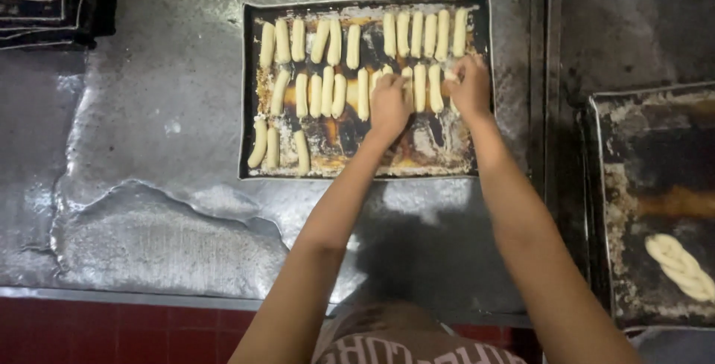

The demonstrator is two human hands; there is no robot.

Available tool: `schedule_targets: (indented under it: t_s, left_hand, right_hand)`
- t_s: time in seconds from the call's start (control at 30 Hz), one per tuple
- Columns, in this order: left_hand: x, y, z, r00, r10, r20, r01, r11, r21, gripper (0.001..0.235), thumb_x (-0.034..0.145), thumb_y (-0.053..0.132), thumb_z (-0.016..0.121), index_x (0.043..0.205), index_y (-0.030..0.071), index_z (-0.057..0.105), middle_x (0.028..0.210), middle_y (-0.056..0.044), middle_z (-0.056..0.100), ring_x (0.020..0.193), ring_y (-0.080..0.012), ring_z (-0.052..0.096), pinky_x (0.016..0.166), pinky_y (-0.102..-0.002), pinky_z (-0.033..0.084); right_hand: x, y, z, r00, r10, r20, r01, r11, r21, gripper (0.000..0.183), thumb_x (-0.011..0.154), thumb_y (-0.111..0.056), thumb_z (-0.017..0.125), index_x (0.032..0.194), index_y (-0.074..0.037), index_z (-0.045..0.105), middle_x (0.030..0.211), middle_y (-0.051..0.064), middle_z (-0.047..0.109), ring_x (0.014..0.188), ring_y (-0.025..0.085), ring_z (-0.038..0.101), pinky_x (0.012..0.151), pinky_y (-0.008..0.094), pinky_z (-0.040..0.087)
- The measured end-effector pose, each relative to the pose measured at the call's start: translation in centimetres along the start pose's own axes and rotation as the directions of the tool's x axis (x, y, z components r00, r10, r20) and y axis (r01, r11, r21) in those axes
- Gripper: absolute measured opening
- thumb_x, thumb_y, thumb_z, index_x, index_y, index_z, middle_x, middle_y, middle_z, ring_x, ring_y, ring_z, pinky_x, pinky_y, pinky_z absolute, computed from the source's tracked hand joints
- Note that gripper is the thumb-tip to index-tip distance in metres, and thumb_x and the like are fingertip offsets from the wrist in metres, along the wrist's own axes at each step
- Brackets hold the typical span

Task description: The person repeatedly picks up short dough pieces from a tray, rolls them into ropes on a stainless steel countertop, and braids them into twisted shapes. The braided dough pieces are placed onto a second baking tray. The process continues with multiple dough pieces throughout the clip.

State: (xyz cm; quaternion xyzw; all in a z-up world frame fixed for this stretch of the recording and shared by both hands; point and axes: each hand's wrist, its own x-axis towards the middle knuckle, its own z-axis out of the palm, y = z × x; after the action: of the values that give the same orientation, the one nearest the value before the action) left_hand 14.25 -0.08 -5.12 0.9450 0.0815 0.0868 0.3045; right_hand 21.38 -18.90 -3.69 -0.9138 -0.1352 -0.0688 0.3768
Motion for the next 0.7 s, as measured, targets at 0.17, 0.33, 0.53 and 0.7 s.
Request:
schedule_targets:
  t_s: [0.17,0.33,0.53,0.7]
  left_hand:
    - [4.9,2.2,2.4,1.000,0.016,-0.016,-0.012,0.970,0.243,0.033,0.091,0.030,0.070,0.118,0.011,0.070,0.118,-0.010,0.063,0.120,-0.0288,0.055,0.103,-0.043,0.047]
    - [2.2,3.2,1.1,0.998,0.003,-0.057,0.012,0.966,0.260,0.025,0.093,0.036,0.067,0.101,0.014,0.058,0.108,-0.008,0.065,0.123,-0.0270,0.054,0.110,-0.046,0.039]
    - [-8.7,7.9,-10.7,0.988,-0.149,0.041,0.144,0.796,-0.588,0.033,0.104,0.022,0.063,0.130,0.018,0.043,0.110,-0.021,0.074,0.111,-0.0448,0.068,0.097,-0.055,0.052]
    - [-21.0,4.6,-10.8,0.922,-0.163,0.351,0.303,0.867,-0.395,0.019,0.105,0.034,0.058,0.112,0.016,0.058,0.101,-0.015,0.076,0.100,-0.0356,0.074,0.086,-0.047,0.057]
  right_hand:
    - [0.6,-2.4,-1.5,0.941,0.336,0.046,-0.337,0.911,0.239,0.032,0.090,-0.026,0.078,0.115,-0.024,0.058,0.119,0.008,0.067,0.115,0.032,0.064,0.098,0.047,0.049]
    - [1.0,-0.1,2.5,0.985,0.168,0.043,-0.162,0.981,-0.107,0.015,0.092,-0.029,0.080,0.106,-0.025,0.078,0.102,0.003,0.075,0.102,0.031,0.071,0.086,0.044,0.058]
    - [-4.1,-8.5,-2.4,0.980,0.188,0.071,-0.192,0.980,0.045,0.023,0.086,-0.013,0.085,0.094,-0.015,0.063,0.099,0.007,0.075,0.102,0.037,0.071,0.085,0.049,0.055]
    - [-15.7,-10.6,-9.4,0.963,0.199,0.182,-0.256,0.886,0.388,0.024,0.089,-0.014,0.085,0.109,-0.013,0.073,0.107,0.008,0.077,0.106,0.025,0.071,0.098,0.038,0.050]
